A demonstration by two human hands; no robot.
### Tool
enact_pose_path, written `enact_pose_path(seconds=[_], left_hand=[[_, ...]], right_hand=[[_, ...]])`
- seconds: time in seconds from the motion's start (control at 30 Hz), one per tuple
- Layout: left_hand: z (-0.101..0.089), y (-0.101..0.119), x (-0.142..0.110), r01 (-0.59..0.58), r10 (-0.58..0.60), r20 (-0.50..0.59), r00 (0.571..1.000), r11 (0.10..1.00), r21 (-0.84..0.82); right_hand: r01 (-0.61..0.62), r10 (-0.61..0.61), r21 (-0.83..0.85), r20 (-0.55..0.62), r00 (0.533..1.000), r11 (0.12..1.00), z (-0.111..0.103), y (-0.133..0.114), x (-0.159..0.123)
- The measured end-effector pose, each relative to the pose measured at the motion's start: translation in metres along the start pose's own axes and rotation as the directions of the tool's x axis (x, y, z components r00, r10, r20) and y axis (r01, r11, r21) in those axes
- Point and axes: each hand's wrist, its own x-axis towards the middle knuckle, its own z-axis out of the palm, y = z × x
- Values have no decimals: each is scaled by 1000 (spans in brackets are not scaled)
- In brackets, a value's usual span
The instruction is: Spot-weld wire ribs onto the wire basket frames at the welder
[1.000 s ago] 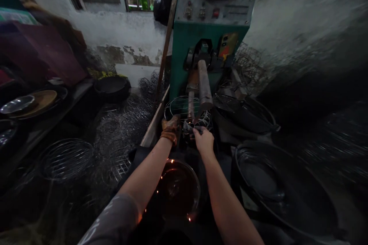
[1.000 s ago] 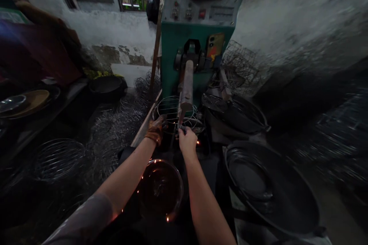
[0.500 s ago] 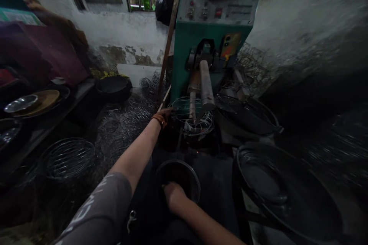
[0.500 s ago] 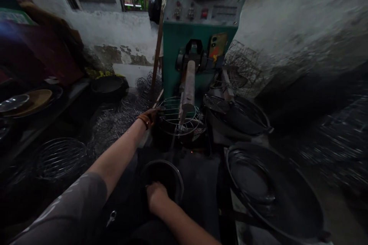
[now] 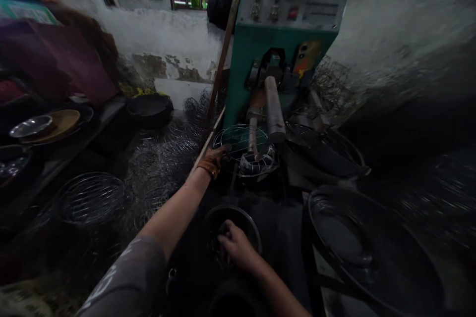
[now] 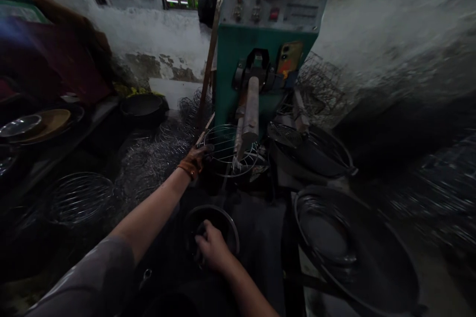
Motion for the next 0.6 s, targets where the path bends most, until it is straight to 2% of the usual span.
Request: enact_pose_path(seconds=[0.03, 0.1, 0.17, 0.27, 0.33, 0.4, 0.43, 0.5, 0.57, 0.6], left_hand=[[-2, -1, -5, 3, -2, -7, 1000, 1000, 17], [-6, -2, -14, -5, 7, -29, 1000, 998, 61], [-10, -2, -23, -40, 44, -39, 998, 995, 96], [-11, -2, -31, -81, 85, -32, 996, 991, 107], [-11, -3, -34, -80, 84, -42, 996, 992, 93], [-11, -5, -35, -79, 84, -68, 994, 994, 76], [-10, -5, -37, -81, 87, -78, 993, 994, 69], [-10, -7, -40, -98, 102, -83, 991, 994, 57], [-10, -9, -45, -102, 105, -81, 991, 994, 41], [-10, -10, -47, -96, 98, -81, 992, 995, 31]], right_hand=[[-20, 17, 90, 35, 999, 996, -1, -1, -2], [-113, 68, 251, 182, 981, 961, 0, 1, -7], [-254, 131, 341, 345, 929, 905, 5, 6, -13], [-383, 190, 356, 471, 861, 852, 16, 13, -22], [-402, 198, 326, 511, 836, 856, 22, 15, -28], [-378, 183, 296, 521, 834, 877, 21, 11, -30], [-346, 165, 296, 499, 851, 890, 17, 6, -30], [-234, 106, 321, 371, 923, 918, 1, -9, -26], [-59, 17, 354, 121, 993, 933, -24, -30, -16], [34, -24, 362, -31, 999, 932, -38, -41, -9]])
